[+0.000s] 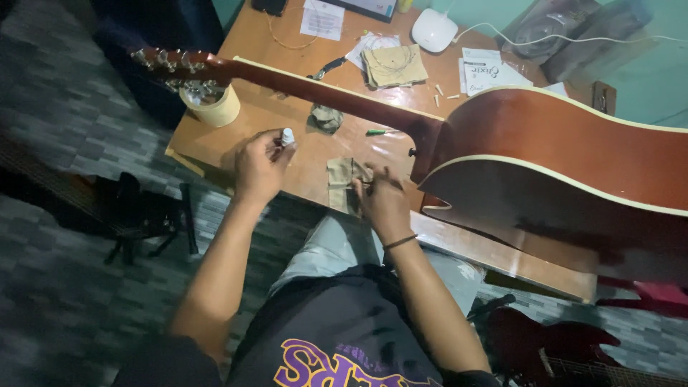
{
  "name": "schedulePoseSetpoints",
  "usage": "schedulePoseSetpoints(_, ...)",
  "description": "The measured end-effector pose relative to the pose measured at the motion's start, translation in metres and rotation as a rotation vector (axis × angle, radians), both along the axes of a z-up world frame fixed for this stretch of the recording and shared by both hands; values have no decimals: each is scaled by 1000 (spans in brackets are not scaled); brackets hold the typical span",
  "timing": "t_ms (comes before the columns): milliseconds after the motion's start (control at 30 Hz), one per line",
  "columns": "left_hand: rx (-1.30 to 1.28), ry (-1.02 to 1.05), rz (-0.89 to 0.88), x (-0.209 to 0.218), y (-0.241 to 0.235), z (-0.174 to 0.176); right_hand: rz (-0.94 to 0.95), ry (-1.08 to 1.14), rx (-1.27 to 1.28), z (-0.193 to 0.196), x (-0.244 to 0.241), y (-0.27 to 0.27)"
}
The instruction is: The person cleans the body of an acoustic guitar using a cloth. They wipe the top, sides, and back of the guitar body, occasionally adjusting their grip and the cloth. The guitar is held over a wooden desk during the process.
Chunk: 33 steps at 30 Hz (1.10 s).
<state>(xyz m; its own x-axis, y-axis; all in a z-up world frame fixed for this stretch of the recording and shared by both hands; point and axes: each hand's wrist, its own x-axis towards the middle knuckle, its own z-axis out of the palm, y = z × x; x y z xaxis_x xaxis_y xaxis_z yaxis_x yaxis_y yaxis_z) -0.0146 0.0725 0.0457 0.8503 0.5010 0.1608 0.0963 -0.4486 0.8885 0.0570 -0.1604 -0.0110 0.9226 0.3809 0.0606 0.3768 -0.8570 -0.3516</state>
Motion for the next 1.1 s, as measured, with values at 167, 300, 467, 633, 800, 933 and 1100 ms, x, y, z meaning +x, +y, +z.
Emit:
schedulePoseSetpoints(167, 18, 107, 38, 11, 4, -16, -46, 253, 35, 10, -3, 7)
schedulePoseSetpoints(300, -86, 70, 36, 5, 2, -14, 32, 212, 235, 13, -23, -5)
schedulePoseSetpoints(467, -110, 67, 70, -6, -8, -3, -20, 303, 634, 55, -59, -23)
schedulePoseSetpoints(633, 191, -189, 204, -33, -25, -2, -87, 431, 781, 69, -71, -44)
schedulePoseSetpoints(800, -186, 502, -465, -45, -87, 64, -104, 547, 843, 98, -87, -57)
schedulePoseSetpoints(933, -472, 469, -674, -39, -105, 13, -70, 509, 879, 108, -93, -78)
schedulePoseSetpoints(1100, -270, 337, -738, -31, -109, 101, -56, 347, 921, 139, -94, -119)
